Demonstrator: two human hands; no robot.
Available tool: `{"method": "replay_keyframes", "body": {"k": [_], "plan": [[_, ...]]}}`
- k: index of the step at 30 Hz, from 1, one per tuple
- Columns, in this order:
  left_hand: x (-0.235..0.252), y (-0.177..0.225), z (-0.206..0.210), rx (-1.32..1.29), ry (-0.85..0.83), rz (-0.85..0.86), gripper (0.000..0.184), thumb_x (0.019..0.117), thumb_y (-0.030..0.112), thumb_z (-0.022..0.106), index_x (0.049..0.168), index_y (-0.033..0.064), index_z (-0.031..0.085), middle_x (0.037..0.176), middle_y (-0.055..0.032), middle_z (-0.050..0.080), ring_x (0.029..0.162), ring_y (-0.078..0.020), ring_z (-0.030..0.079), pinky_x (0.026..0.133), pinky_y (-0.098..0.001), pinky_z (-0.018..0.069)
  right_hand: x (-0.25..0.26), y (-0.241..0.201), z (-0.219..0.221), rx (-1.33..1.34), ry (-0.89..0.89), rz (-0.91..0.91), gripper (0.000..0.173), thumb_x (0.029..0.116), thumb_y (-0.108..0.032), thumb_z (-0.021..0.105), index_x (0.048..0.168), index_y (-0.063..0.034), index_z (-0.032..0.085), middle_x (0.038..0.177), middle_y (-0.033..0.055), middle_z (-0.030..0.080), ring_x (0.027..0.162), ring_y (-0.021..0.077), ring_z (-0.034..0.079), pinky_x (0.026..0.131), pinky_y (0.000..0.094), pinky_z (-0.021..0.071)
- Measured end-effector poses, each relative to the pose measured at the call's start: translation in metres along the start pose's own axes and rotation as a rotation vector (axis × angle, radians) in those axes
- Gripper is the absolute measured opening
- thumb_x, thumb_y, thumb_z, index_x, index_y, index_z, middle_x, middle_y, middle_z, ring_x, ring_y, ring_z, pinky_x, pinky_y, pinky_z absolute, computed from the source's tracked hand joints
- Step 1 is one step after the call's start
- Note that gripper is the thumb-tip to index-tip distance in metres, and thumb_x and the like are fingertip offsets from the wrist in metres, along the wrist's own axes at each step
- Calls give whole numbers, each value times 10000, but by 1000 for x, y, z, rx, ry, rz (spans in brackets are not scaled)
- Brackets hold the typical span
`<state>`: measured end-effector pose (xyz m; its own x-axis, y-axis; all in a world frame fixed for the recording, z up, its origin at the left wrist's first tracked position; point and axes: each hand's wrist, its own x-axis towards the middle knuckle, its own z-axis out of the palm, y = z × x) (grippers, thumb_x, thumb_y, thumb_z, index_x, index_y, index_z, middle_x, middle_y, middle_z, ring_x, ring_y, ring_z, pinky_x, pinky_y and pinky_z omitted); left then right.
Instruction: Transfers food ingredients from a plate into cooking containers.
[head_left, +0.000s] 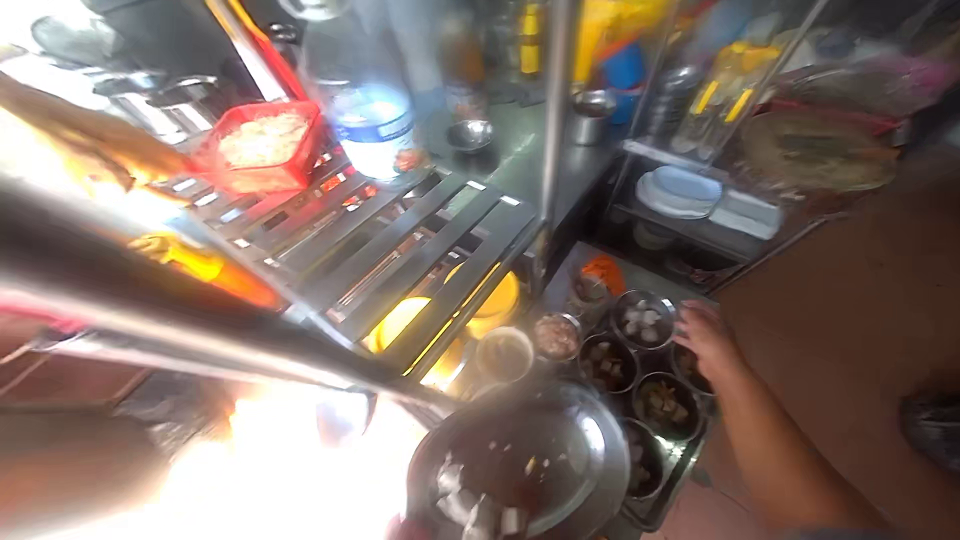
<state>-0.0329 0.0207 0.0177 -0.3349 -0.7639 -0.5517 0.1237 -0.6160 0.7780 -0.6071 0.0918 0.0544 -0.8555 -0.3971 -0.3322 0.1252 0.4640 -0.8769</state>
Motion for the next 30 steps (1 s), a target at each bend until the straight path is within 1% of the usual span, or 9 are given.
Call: {"method": "replay_keyframes", "body": {"k": [5,9,12,15,17,20,24,27,30], "plan": [[-1,15,31,-151,-45,-103,284,718,19,628,1002,16,642,949,-164,721,871,-256,717,760,-472,605,-154,-29,4,-147,-491,-205,383,1027,-330,564,1329,-102,624,1110,124,721,898,278,735,753,472,645],[6,21,54,-151,-117,-134,273,740,0,597,1008,0,643,970,-172,721,901,-264,716,788,-477,598,-243,-39,47,-575,-881,-447,467,1009,-400,594,1437,-214,588,1273,52,675,1066,183,690,897,416,602],[7,21,74,-170,-138,-183,314,755,-14,571,1068,-21,603,1003,-199,710,925,-291,710,795,-497,595,-289,-30,87,-816,-941,-623,583,922,-411,714,1471,-311,547,1382,106,589,1196,273,626,952,485,570],[7,22,87,-182,-139,-237,321,739,-12,580,1060,-15,585,987,-212,704,898,-307,712,763,-504,596,-307,-16,103,-986,-1006,-661,588,903,-491,701,1456,-379,536,1510,205,434,1302,395,513,972,529,528],[7,22,87,-172,-164,-230,334,726,-6,590,1059,-23,597,1001,-221,704,917,-315,713,779,-510,596,-309,-2,103,-971,-952,-705,491,931,-535,652,1386,-360,597,1473,203,457,1287,382,524,932,496,555],[4,16,85,-149,-163,-238,305,721,-2,594,1025,-14,607,984,-212,710,909,-302,717,779,-498,597,-305,16,98,-871,-884,-769,286,963,-355,634,1240,-295,681,1389,163,539,1222,323,585,891,433,583],[1,13,84,-129,-158,-233,274,732,-12,584,1002,-11,630,968,-201,721,893,-289,723,772,-482,602,-288,29,88,-573,-929,-597,273,865,-123,649,1118,-206,709,1281,82,620,1157,186,623,943,353,568],[6,16,79,-118,-159,-204,292,727,-24,590,1017,-19,627,979,-202,719,901,-291,722,778,-486,604,-267,29,74,-191,-971,-261,293,853,-131,684,1144,-149,664,1117,25,676,875,125,668,724,320,596],[11,17,75,-111,-165,-175,311,733,-21,580,1042,-22,612,987,-194,714,909,-279,717,787,-480,600,-254,27,61,306,-1014,121,319,912,-130,655,1214,-67,574,1178,151,668,792,241,686,610,371,597]]}}
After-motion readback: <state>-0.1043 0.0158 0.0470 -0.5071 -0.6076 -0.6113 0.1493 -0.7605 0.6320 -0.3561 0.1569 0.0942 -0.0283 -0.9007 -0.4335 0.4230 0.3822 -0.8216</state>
